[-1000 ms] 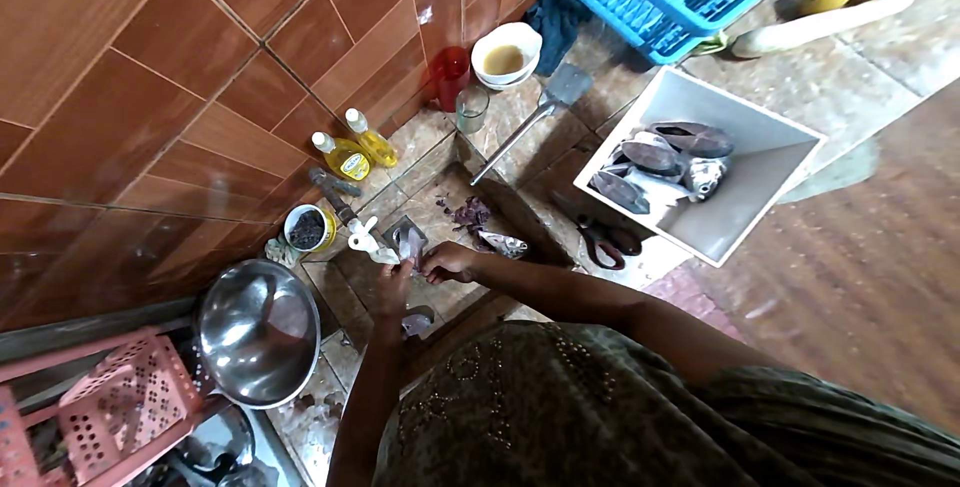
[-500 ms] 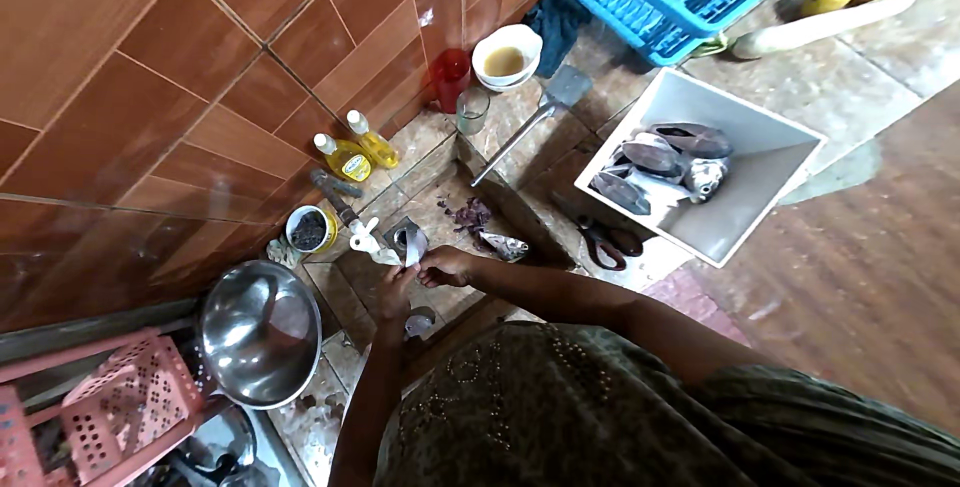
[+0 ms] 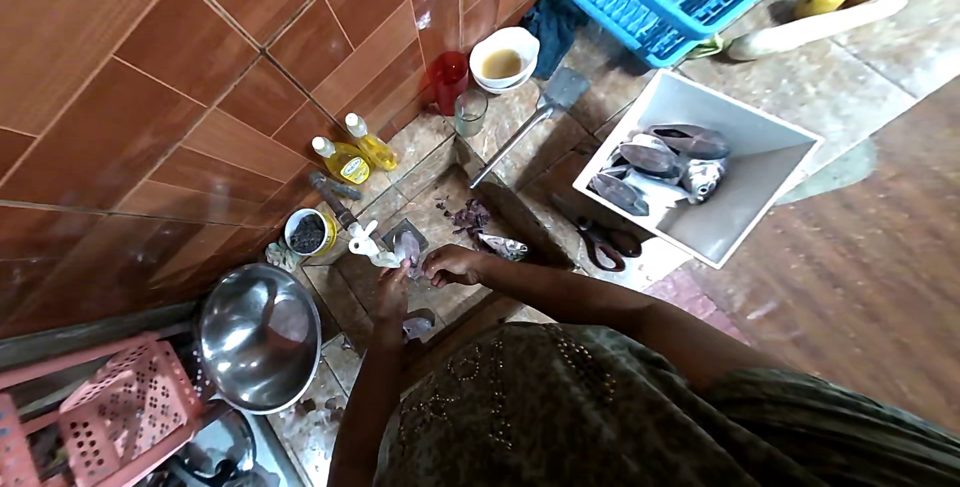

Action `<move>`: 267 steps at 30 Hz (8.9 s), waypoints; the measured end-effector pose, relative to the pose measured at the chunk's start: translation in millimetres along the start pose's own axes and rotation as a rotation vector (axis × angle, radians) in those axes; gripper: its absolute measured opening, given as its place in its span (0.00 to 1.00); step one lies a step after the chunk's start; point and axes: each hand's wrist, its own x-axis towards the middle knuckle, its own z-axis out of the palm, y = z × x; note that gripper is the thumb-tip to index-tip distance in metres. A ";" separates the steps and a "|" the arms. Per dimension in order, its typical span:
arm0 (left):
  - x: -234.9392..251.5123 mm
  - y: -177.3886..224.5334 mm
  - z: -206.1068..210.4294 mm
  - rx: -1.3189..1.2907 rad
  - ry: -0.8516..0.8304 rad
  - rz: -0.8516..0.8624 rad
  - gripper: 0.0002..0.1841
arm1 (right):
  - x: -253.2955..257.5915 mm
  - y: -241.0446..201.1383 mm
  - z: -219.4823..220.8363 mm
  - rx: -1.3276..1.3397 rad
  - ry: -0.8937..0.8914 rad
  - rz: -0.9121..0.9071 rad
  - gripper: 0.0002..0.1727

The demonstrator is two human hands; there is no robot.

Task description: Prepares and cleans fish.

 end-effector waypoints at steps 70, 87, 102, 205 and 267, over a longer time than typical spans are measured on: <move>-32.4 2.4 -71.8 -0.153 0.108 -0.082 0.16 | 44.9 -25.0 67.1 -0.377 -0.007 -0.269 0.26; -1.7 36.2 -17.9 0.274 -0.175 -0.112 0.18 | -191.0 -38.2 -121.5 -0.691 0.696 -0.885 0.19; -48.7 -83.7 -96.4 1.891 -0.407 -0.142 0.40 | -73.3 -24.6 -41.9 -1.064 0.370 -0.733 0.16; -14.2 23.0 26.6 0.532 -0.134 -0.095 0.14 | -17.3 -17.8 -10.1 -0.277 0.031 -0.390 0.14; -18.6 28.9 0.9 0.184 -0.382 -0.208 0.26 | -3.9 3.0 -40.4 0.003 -0.007 -0.336 0.17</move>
